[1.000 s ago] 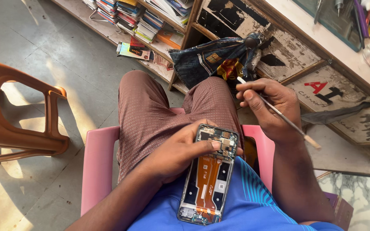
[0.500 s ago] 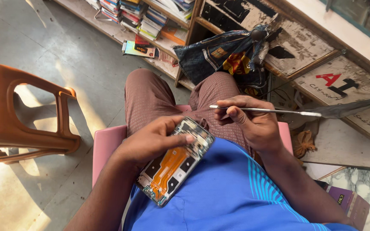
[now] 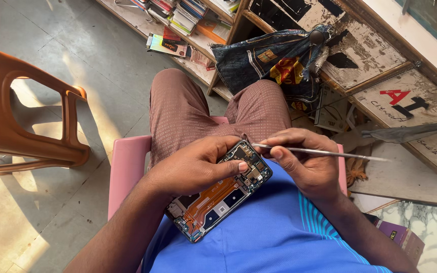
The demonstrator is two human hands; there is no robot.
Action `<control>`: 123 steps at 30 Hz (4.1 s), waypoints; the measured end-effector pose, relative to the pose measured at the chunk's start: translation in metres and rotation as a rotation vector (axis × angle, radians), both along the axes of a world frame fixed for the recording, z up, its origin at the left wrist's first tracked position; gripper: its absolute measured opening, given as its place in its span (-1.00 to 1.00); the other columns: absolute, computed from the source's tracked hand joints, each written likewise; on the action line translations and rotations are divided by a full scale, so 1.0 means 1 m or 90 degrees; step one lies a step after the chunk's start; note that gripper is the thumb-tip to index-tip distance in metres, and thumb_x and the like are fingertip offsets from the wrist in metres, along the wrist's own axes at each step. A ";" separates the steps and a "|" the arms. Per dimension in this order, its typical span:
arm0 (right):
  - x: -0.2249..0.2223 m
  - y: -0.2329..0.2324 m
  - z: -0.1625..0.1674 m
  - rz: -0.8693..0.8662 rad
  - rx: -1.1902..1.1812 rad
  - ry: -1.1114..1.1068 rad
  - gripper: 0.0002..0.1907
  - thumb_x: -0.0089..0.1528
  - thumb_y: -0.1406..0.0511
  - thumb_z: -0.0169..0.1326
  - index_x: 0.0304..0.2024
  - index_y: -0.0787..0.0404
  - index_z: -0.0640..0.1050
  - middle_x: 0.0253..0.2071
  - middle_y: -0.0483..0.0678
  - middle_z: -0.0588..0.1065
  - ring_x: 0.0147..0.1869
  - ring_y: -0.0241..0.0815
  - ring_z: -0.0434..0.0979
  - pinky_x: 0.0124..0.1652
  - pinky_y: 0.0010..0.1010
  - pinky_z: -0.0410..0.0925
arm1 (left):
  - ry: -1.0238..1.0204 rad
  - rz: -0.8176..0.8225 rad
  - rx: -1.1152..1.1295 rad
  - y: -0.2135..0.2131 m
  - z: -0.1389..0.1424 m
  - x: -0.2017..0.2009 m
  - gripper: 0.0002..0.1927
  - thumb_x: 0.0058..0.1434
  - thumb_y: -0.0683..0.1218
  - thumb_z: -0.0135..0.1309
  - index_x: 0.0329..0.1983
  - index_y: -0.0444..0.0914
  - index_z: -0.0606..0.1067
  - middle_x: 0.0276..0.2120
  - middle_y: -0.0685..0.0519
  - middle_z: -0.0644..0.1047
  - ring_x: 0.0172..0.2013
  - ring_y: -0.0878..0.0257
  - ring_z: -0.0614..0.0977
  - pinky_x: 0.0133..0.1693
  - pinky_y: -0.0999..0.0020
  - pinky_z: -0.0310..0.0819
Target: The person holds a disassembled smartphone on their lap and uses tweezers and a metal spudger to adjust small components near the top of the motherboard. They repeatedly probe and reposition parts while keeping the device steady with their other hand.
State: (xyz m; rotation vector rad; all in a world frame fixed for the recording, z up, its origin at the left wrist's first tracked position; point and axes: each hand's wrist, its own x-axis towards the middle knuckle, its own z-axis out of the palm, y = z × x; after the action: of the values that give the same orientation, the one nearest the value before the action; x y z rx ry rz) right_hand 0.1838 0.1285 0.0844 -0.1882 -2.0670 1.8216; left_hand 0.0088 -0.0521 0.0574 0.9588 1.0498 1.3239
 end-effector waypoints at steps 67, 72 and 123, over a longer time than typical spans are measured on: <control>0.000 0.012 -0.016 0.006 0.075 -0.058 -0.90 0.31 0.39 0.20 -0.26 0.31 0.54 -0.13 0.08 0.66 -0.04 -0.27 0.68 -0.04 -0.48 0.55 | 0.163 0.044 -0.098 0.003 0.020 0.006 -0.76 0.29 -0.03 0.12 -0.11 -0.29 0.51 -0.39 0.11 0.60 -0.34 0.39 0.57 -0.26 0.42 0.50; -0.002 0.013 -0.020 0.014 0.071 -0.084 -0.90 0.29 0.41 0.22 -0.26 0.32 0.55 -0.16 0.09 0.65 -0.07 -0.26 0.67 -0.06 -0.47 0.54 | 0.049 0.026 -0.081 0.004 0.017 0.010 -0.77 0.33 -0.06 0.10 -0.07 -0.31 0.49 -0.35 0.12 0.57 -0.31 0.42 0.53 -0.25 0.44 0.49; 0.000 0.004 -0.009 -0.012 0.177 0.012 -0.86 0.31 0.42 0.20 -0.30 0.30 0.49 -0.13 0.16 0.66 -0.12 -0.28 0.70 -0.17 -0.55 0.53 | 0.118 0.046 -0.068 0.001 0.026 0.012 -0.73 0.31 -0.06 0.11 -0.03 -0.33 0.51 -0.35 0.09 0.61 -0.33 0.42 0.54 -0.25 0.43 0.49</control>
State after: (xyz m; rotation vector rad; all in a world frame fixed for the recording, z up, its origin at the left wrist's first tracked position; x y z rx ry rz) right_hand 0.1837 0.1320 0.0752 -0.1145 -2.2679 1.4978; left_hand 0.0209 -0.0507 0.0837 0.9841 1.2940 1.2413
